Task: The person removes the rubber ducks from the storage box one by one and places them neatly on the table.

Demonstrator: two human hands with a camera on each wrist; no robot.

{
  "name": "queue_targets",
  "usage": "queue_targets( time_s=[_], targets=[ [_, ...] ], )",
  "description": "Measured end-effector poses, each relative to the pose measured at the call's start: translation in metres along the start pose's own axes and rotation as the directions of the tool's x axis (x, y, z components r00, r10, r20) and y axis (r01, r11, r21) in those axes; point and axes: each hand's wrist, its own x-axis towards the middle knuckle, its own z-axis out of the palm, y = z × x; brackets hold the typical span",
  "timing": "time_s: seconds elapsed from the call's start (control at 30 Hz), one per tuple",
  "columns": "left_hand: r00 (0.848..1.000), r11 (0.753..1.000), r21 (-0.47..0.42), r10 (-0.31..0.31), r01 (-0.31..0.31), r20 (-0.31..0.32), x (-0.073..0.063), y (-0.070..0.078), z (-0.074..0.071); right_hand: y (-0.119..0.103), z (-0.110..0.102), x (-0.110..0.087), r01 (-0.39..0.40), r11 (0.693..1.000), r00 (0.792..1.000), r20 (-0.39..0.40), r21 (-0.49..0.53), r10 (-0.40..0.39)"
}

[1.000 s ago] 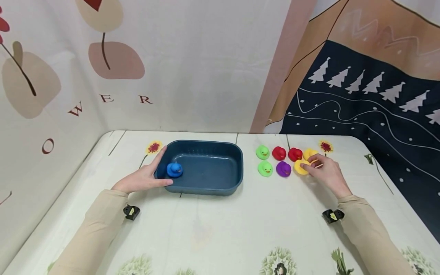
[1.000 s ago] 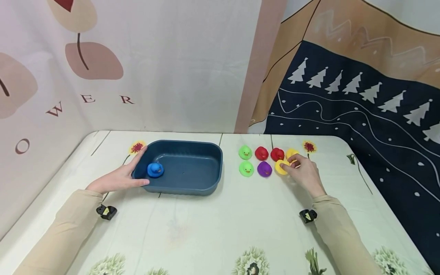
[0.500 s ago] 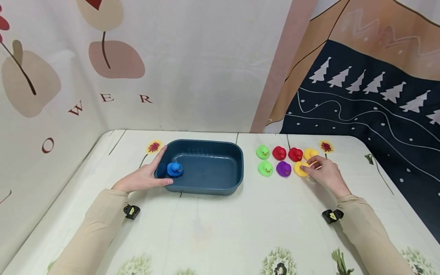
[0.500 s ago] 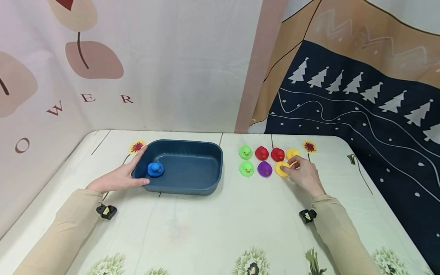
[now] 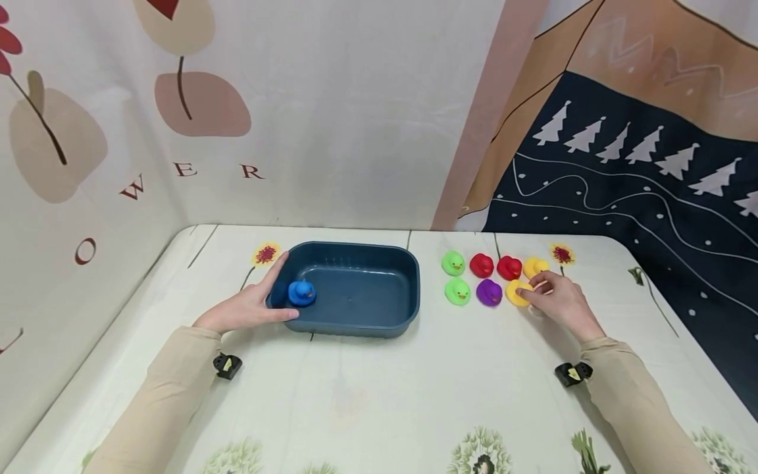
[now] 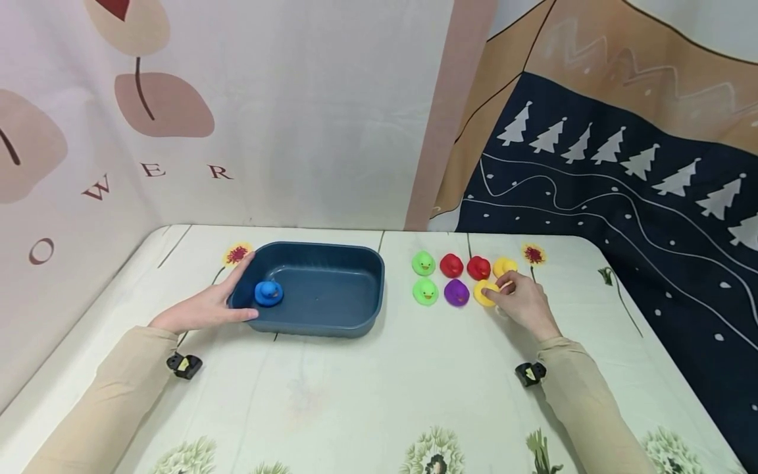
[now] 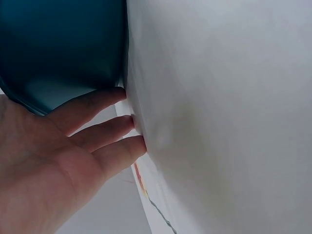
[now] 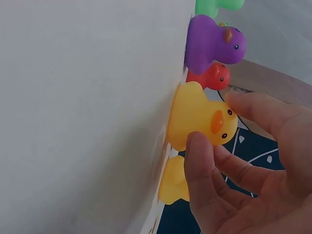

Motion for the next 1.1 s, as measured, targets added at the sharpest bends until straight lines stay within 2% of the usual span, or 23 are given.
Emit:
queue_targets(
  time_s=[0.23, 0.67, 1.1],
  targets=[
    [1.000, 0.999, -0.033, -0.011, 0.011, 0.011, 0.000, 0.002, 0.000, -0.004, -0.010, -0.002, 0.020, 1.000, 1.000, -0.020, -0.008, -0.020],
    [1.000, 1.000, -0.010, -0.012, 0.012, -0.005, 0.001, -0.003, 0.002, -0.013, -0.014, -0.003, 0.086, 0.995, 0.991, -0.106, 0.042, -0.082],
    [1.000, 1.000, -0.011, -0.021, 0.021, 0.003, 0.000, -0.002, 0.001, -0.035, -0.015, -0.005, 0.172, 0.984, 0.983, -0.071, 0.043, -0.169]
  ],
)
